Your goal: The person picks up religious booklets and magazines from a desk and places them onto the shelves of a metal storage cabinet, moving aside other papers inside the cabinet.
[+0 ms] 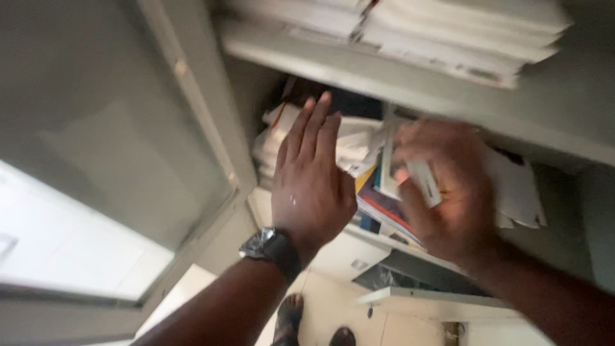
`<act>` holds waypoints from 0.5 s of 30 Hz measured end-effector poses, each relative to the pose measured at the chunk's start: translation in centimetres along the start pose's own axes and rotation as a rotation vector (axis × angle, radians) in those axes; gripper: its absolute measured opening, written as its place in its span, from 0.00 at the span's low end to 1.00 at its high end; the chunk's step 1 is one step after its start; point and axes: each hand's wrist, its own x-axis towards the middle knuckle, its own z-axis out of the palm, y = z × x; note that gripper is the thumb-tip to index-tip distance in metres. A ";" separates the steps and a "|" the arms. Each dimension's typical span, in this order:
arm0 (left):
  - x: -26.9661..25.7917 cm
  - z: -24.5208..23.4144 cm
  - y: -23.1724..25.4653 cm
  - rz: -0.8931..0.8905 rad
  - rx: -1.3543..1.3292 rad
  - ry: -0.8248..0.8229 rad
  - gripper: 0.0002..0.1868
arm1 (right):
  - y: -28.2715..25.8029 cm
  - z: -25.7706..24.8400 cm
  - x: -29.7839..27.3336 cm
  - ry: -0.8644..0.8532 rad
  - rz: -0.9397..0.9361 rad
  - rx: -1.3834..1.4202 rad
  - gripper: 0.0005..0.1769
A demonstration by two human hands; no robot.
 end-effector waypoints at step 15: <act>2.5 10.4 -15.6 -0.700 -0.069 -0.550 0.44 | 14.3 16.4 -0.8 -0.231 0.867 -0.119 0.27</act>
